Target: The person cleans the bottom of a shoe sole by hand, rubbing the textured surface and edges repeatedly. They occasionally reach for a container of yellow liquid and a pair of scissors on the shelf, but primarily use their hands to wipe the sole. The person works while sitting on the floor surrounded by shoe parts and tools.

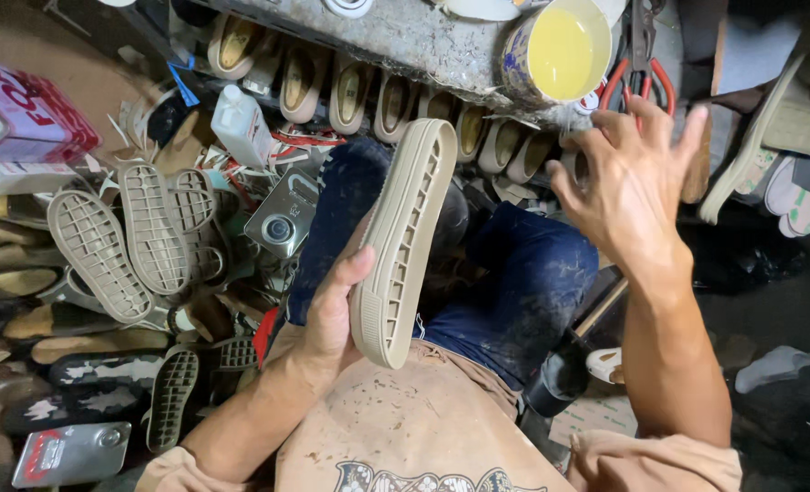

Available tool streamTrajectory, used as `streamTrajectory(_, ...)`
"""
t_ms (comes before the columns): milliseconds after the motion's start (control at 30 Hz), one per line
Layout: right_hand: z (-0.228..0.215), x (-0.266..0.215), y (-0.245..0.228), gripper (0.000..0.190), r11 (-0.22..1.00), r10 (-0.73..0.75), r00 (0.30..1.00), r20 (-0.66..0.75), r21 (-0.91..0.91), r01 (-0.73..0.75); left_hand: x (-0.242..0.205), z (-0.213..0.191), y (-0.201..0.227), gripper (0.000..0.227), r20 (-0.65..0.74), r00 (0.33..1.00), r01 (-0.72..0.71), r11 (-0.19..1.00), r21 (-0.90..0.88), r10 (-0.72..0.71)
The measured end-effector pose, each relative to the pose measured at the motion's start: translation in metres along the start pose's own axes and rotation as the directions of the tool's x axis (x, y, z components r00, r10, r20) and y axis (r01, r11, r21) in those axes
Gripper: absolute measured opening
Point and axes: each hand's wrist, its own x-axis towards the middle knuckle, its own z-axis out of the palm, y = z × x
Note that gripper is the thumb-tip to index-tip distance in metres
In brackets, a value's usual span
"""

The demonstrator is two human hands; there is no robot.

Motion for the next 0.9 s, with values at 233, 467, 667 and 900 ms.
streamTrajectory(233, -0.039, -0.054, -0.087, 0.034, 0.721, 0.050, 0.903, -0.426, 0.641, 0.263, -0.018, 0.011, -0.010, 0.071, 0.214, 0.975, -0.103, 0.981, 0.166, 0.066)
streamTrajectory(467, 0.031, -0.075, -0.118, 0.034, 0.755, 0.013, 0.810, -0.586, 0.537, 0.376, -0.038, 0.022, -0.013, 0.075, 0.249, 0.966, -0.126, 0.972, 0.199, 0.074)
streamTrajectory(667, -0.006, -0.102, -0.137, 0.024, 0.688, -0.065, 0.738, -0.672, 0.505, 0.521, -0.039, 0.009, -0.019, 0.072, 0.274, 0.957, -0.109, 0.993, 0.046, 0.092)
streamTrajectory(900, -0.003, -0.085, -0.106, 0.030, 0.867, -0.029, 0.744, -0.668, 0.354, 0.352, -0.057, 0.041, -0.009, 0.074, 0.276, 0.959, -0.132, 0.964, 0.231, 0.065)
